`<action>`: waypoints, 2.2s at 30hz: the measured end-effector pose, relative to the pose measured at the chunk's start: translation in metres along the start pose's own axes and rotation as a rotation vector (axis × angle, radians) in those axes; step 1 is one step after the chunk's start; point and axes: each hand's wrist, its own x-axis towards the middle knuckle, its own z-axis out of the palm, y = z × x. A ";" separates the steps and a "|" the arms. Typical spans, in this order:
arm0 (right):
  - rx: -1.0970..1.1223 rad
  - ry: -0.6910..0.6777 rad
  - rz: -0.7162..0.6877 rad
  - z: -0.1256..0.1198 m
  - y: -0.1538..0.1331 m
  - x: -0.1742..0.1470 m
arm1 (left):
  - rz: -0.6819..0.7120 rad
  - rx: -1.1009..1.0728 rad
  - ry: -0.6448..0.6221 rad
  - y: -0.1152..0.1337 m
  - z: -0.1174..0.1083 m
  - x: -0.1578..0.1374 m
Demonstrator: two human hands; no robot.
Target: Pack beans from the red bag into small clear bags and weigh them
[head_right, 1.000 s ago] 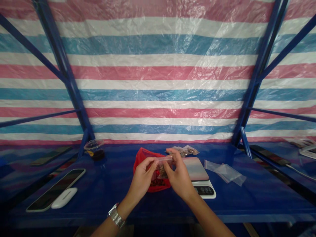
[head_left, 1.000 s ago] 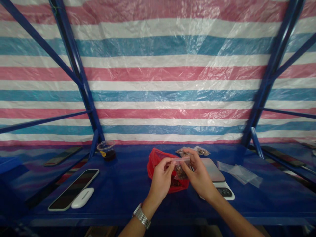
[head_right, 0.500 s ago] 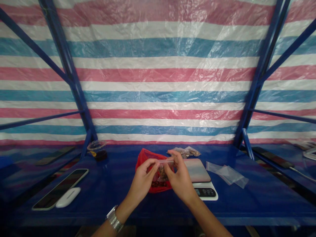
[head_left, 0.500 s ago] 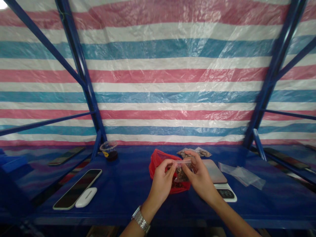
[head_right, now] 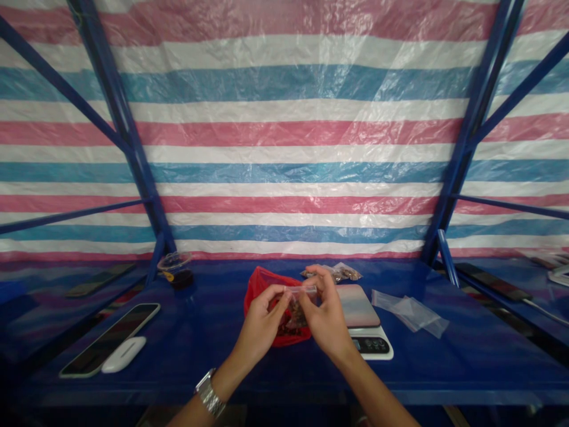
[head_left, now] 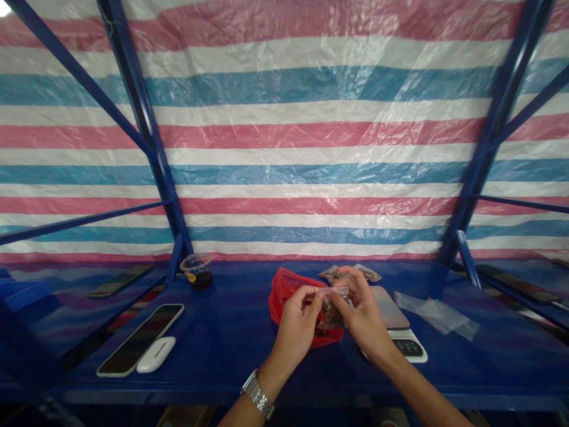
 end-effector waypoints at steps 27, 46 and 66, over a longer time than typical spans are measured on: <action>-0.013 -0.030 -0.012 0.002 0.010 -0.003 | 0.008 -0.033 -0.004 -0.004 -0.004 -0.002; 0.084 0.027 0.079 -0.003 0.016 -0.005 | -0.015 -0.051 0.003 -0.017 0.004 0.004; 0.036 -0.002 0.068 -0.002 0.023 -0.002 | 0.011 -0.019 0.014 -0.018 0.000 0.004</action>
